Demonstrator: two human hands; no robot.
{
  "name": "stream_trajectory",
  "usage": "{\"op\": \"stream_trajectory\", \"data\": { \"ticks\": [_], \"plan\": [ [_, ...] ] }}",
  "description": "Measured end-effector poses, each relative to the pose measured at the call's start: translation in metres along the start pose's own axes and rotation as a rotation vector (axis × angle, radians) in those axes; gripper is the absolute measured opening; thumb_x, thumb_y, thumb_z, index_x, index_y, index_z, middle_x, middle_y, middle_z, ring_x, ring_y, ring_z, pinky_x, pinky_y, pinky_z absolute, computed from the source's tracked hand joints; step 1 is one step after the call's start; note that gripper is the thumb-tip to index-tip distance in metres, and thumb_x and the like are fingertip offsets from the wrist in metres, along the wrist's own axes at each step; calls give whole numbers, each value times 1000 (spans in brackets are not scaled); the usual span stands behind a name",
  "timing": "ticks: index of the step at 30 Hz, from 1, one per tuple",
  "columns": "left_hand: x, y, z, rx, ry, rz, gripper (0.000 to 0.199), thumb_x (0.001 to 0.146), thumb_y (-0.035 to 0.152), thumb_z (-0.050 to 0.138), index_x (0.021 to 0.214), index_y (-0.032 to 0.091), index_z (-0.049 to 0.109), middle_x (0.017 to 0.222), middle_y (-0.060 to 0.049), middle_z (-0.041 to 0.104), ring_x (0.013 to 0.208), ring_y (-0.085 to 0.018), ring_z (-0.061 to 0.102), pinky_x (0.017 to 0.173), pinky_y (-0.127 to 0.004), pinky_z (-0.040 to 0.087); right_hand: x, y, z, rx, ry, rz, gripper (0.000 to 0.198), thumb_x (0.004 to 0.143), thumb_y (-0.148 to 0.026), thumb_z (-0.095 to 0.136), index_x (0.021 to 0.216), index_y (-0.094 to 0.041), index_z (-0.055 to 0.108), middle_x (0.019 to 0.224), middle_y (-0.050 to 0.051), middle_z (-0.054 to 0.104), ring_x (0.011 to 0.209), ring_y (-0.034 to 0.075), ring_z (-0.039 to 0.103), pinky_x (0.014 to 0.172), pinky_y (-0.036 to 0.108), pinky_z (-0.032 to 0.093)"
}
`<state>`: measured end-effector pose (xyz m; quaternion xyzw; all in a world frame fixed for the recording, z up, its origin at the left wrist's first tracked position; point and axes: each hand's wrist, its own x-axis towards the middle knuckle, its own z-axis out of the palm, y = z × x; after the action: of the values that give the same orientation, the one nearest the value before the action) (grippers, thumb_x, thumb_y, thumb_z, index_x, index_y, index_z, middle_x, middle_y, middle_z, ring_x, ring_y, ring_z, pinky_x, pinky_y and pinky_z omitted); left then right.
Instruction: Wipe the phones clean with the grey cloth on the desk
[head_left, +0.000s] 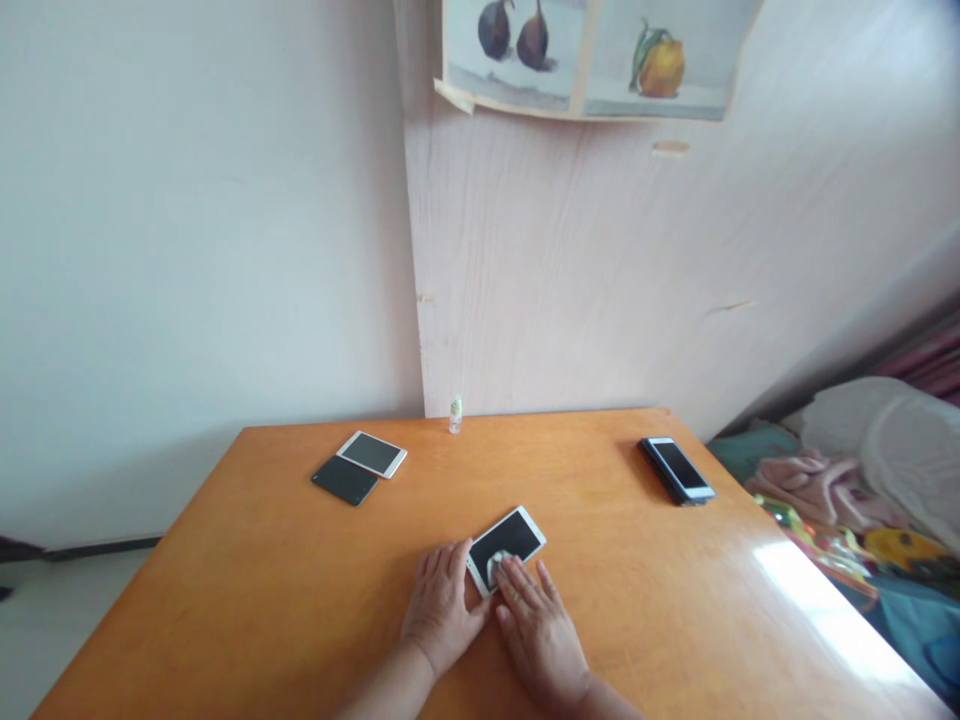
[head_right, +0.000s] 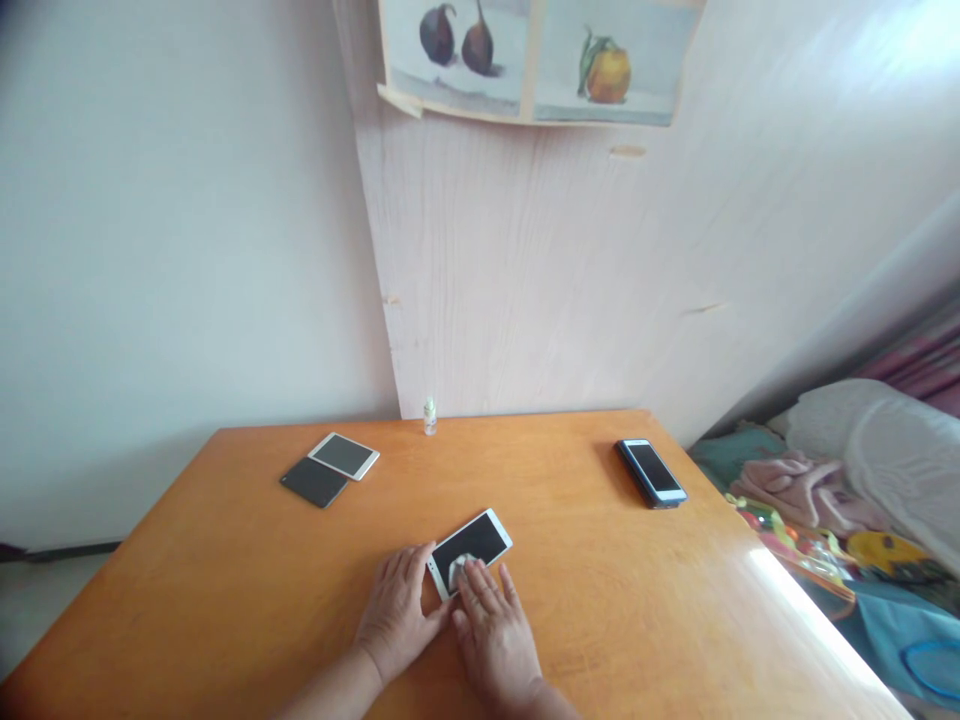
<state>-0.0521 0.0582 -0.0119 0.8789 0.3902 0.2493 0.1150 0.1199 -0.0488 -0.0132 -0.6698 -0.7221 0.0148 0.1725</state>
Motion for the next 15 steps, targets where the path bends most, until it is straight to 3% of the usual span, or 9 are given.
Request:
{"op": "stream_trajectory", "data": {
  "ticks": [4, 6, 9, 11, 13, 15],
  "plan": [
    [1, 1, -1, -1, 2, 7, 67, 73, 32, 69, 134, 17, 45, 121, -13, 61, 112, -31, 57, 99, -50, 44, 11, 21, -3, -65, 77, 287, 46, 102, -32, 39, 144, -15, 49, 150, 14, 45, 140, 29, 40, 116, 57, 32],
    [0, 0, 0, -1, -10, 9, 67, 74, 33, 69, 135, 17, 44, 122, -13, 61, 112, -31, 57, 100, -50, 44, 10, 12, 2, -47, 81, 244, 47, 101, -32, 41, 144, -15, 49, 151, 13, 43, 142, 29, 38, 116, 53, 34],
    [-1, -3, 2, 4, -27, 7, 67, 76, 34, 69, 136, 17, 42, 122, -13, 61, 112, -31, 56, 99, -50, 44, 1, -10, 8, 7, 23, 5, 51, 100, -33, 46, 148, -17, 44, 154, 9, 40, 143, 25, 36, 117, 44, 37],
    [-2, -3, 2, 3, -26, 2, 67, 76, 34, 69, 136, 17, 42, 122, -12, 61, 113, -31, 56, 99, -50, 44, 1, -12, 6, 21, -15, -67, 49, 101, -33, 44, 148, -19, 44, 153, 7, 42, 142, 23, 38, 117, 44, 37],
    [-1, -1, 1, -4, -17, -1, 68, 75, 33, 69, 136, 17, 42, 122, -13, 61, 113, -31, 56, 100, -50, 44, 8, 0, -1, 12, -7, 11, 46, 102, -32, 41, 145, -20, 47, 151, 7, 45, 141, 24, 40, 117, 48, 34],
    [0, 1, 0, -12, -11, -3, 68, 74, 31, 69, 135, 17, 42, 121, -13, 61, 112, -31, 56, 100, -50, 44, 19, 14, -8, -13, 46, 181, 44, 102, -31, 38, 142, -18, 52, 148, 10, 48, 139, 26, 42, 117, 53, 33]
  ]
}}
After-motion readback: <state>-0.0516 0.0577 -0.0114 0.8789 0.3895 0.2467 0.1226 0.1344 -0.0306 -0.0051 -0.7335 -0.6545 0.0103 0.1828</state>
